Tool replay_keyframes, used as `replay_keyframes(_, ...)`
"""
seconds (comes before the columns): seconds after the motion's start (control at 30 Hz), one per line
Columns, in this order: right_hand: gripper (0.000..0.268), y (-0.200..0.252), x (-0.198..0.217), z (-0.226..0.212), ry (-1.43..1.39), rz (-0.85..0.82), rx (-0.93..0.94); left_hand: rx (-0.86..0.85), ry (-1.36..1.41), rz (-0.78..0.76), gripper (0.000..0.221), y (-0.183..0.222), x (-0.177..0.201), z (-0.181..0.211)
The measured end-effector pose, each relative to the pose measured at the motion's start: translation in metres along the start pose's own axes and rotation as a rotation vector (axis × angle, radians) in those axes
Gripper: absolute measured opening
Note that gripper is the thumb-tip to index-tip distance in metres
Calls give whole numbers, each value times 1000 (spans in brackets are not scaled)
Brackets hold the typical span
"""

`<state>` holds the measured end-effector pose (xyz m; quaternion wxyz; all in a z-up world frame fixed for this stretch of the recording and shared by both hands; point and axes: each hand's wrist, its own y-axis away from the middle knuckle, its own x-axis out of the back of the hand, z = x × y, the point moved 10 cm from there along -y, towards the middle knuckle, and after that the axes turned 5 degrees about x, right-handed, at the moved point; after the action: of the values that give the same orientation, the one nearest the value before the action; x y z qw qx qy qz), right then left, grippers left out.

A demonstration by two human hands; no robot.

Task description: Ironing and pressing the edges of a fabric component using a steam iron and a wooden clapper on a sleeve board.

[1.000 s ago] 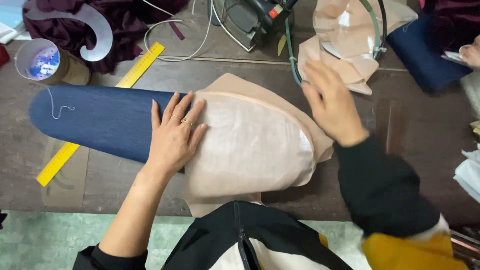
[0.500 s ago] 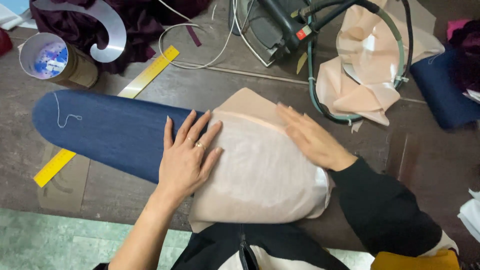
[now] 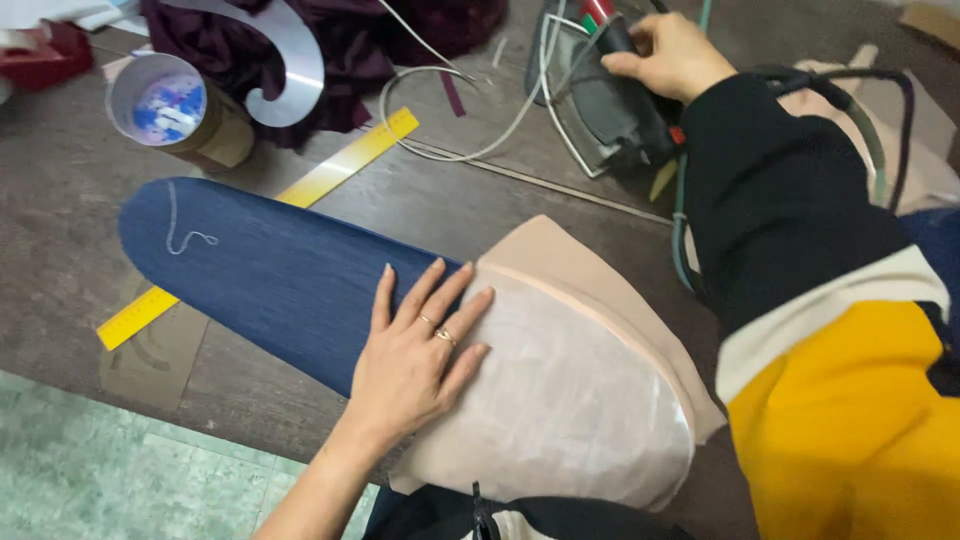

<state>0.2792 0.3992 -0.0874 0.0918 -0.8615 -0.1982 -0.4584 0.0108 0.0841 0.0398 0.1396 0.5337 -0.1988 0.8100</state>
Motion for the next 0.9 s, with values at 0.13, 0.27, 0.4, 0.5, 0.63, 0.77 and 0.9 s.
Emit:
replay_keyframes(0.13, 26, 4, -30, -12, -597, -109, -377, 13, 9, 14, 47, 0, -1, -3)
replay_keyframes(0.27, 86, 33, -25, -3, -561, 0, -404, -2, 14, 7, 47, 4, -1, -3)
replay_keyframes(0.4, 33, 105, 20, -62, -527, 56, -450, -10, 13, -17, 49, 3, -5, -4)
replay_keyframes(0.5, 35, 168, 53, -115, -400, 81, -419, -47, 7, 24, 46, 6, -3, -1)
replay_keyframes(0.63, 55, 254, 92, -195, -191, 44, -412, -103, 15, 0, 47, 10, -8, 1)
replay_keyframes(0.77, 50, 333, 95, -213, -44, 38, -654, -167, 41, -20, 46, 13, -6, 1)
replay_keyframes(0.9, 37, 373, 68, -248, -69, -122, -995, -238, -28, -34, 52, 16, -7, 2)
